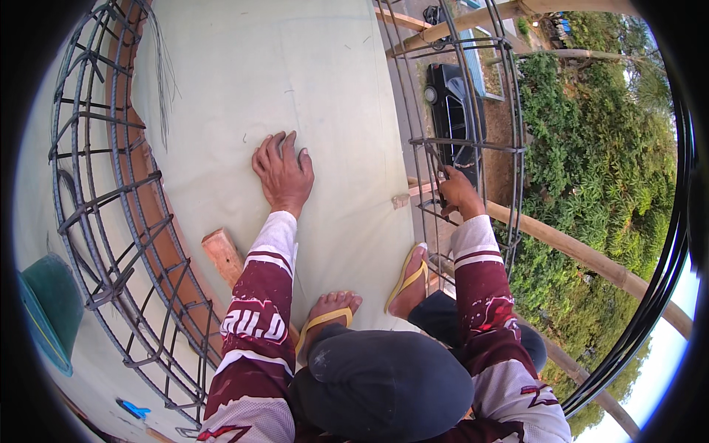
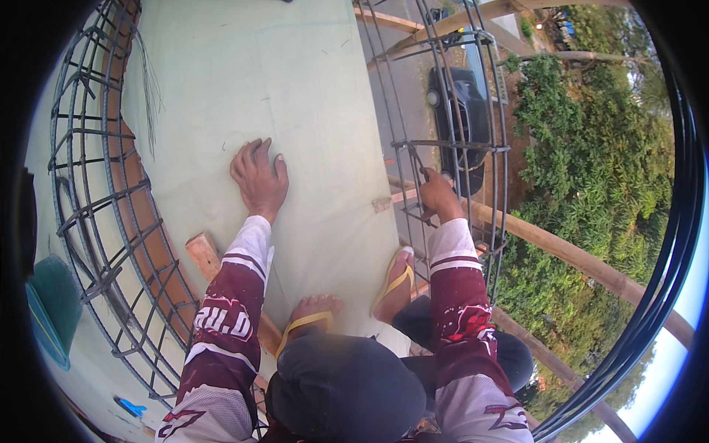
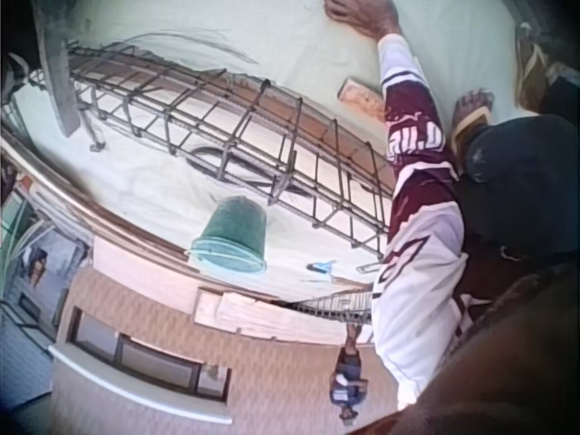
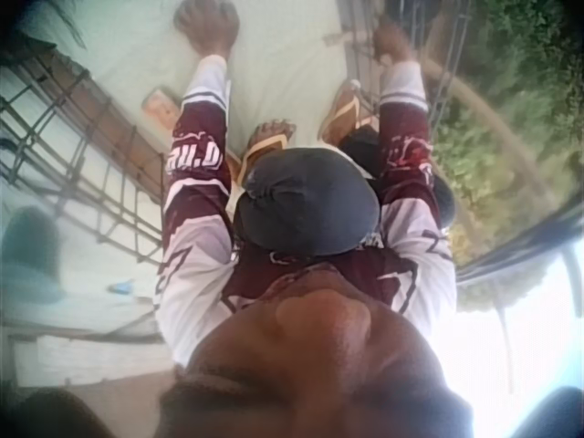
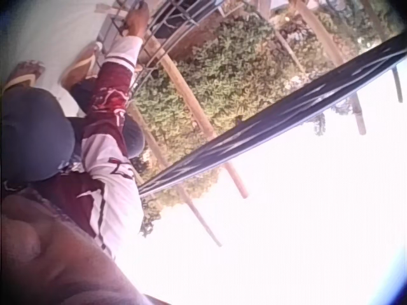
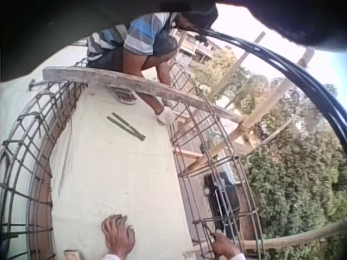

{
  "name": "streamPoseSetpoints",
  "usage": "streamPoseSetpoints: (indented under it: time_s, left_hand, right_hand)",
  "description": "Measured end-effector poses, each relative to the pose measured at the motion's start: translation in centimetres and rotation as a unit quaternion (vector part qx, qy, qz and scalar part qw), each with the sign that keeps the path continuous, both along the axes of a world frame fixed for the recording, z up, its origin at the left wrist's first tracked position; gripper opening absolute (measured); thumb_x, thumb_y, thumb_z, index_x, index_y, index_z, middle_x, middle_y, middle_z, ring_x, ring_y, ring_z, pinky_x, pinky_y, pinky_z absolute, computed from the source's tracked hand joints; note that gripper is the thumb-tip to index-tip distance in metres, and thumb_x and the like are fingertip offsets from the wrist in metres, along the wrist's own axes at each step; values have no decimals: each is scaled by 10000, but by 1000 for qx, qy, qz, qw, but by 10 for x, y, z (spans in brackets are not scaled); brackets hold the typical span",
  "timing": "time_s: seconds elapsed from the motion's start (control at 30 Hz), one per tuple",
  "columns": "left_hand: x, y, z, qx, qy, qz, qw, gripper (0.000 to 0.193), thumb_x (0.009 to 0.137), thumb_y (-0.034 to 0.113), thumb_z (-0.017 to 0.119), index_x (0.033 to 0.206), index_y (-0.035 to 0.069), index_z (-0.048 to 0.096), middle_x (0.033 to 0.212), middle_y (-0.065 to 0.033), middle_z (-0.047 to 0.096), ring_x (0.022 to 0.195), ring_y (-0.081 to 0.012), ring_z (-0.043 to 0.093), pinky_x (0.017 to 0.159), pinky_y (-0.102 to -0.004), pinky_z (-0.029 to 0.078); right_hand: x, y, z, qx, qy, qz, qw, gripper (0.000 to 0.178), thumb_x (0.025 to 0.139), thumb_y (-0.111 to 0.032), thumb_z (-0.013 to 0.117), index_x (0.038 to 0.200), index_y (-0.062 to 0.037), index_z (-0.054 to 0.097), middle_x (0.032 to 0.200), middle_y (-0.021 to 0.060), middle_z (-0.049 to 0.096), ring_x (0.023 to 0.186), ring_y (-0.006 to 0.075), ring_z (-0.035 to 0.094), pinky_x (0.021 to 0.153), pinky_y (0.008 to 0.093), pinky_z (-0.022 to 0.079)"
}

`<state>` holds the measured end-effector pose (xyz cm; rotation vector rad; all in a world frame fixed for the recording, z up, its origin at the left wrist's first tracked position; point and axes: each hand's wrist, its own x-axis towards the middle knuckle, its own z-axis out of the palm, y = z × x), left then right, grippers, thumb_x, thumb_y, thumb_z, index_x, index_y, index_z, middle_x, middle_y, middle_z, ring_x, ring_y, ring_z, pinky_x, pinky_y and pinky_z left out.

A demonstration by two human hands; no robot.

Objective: The person ties rebar intersections on a roof slab using pliers and wire. They move along the grid, securing multiple points, then walk across the roof and enter the building.

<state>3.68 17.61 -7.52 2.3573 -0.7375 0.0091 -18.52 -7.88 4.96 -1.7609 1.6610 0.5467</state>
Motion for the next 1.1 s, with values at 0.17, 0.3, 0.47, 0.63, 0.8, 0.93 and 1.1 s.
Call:
streamPoseSetpoints:
  time_s: [0.17,0.3,0.47,0.63,0.8,0.93,1.1]
  left_hand:
    - [2,4,-2,5,0,4,1000,407,874,215,639,1260,100,574,1308,-98,510,1305,-311,399,1105,-501,260]
    - [4,6,0,8,-4,6,1000,403,876,219,637,1256,98,579,1307,-99,511,1302,-310,401,1104,-501,262]
    - [1,3,0,15,-3,1,1000,402,877,221,635,1256,97,583,1308,-101,512,1301,-310,403,1102,-500,264]
    - [2,4,1,14,0,0,1000,399,873,221,638,1249,97,589,1303,-102,518,1299,-311,406,1102,-501,264]
    - [3,2,0,12,-7,3,1000,392,870,221,640,1240,96,595,1299,-102,522,1288,-312,416,1098,-503,270]
    - [1,1,1,11,-10,3,1000,386,870,221,640,1234,100,598,1299,-101,522,1284,-313,419,1096,-502,272]
    - [2,6,1,18,-6,3,1000,367,876,222,634,1222,103,603,1307,-101,515,1288,-309,410,1100,-499,267]
  right_hand:
    - [16,3,6,-9,31,11,999,540,842,3,461,1374,-74,522,1054,188,655,768,331,692,515,414,605]
    - [14,-3,-5,-27,31,71,997,418,890,-37,514,1305,-43,558,934,136,676,711,259,686,491,379,553]
    - [5,-2,-37,-110,22,107,988,212,961,-207,617,1026,-8,582,701,35,577,493,158,537,409,300,408]
    - [2,6,-23,238,-376,-389,807,251,916,-190,708,828,-108,488,578,-85,347,420,27,329,380,220,255]
    - [-17,12,-47,-19,-159,-113,981,225,965,-224,630,1070,-27,597,653,-30,491,490,73,419,442,273,327]
    - [-40,20,-75,-149,-157,-35,976,368,958,-277,619,1095,59,557,847,100,619,757,200,612,715,362,502]
    - [-7,66,-93,-87,-230,-196,949,334,930,-235,662,1072,41,540,931,117,626,751,223,608,746,368,505]
